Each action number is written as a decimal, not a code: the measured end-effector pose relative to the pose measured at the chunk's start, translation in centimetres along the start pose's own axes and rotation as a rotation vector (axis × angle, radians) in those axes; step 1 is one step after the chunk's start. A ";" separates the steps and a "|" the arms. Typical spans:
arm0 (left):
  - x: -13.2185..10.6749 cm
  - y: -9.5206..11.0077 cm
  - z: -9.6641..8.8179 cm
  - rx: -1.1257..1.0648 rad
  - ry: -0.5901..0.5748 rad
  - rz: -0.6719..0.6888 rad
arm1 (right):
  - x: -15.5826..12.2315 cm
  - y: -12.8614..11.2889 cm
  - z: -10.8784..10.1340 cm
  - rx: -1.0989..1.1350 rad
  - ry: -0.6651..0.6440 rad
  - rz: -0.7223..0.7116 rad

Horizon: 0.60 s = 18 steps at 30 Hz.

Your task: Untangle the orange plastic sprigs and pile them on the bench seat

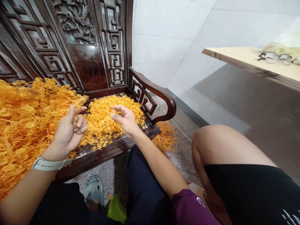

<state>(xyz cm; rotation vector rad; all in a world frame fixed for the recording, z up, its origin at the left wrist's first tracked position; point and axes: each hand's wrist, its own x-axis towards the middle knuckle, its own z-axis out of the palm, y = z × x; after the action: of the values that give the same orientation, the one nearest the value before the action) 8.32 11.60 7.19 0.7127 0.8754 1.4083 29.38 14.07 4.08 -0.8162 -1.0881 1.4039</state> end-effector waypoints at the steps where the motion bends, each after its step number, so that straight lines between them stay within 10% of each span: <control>1: 0.3 0.2 -0.3 -0.029 -0.002 -0.011 | 0.1 -0.1 -0.2 0.026 0.032 -0.010; 18: 0.7 1.0 -0.9 0.345 -0.059 -0.184 | 0.8 -0.2 -1.0 0.062 0.153 -0.129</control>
<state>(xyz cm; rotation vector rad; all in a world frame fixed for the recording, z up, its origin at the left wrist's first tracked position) 7.02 12.28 7.46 0.9036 1.1219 1.0789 30.26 14.99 4.07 -0.7816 -0.9585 1.2400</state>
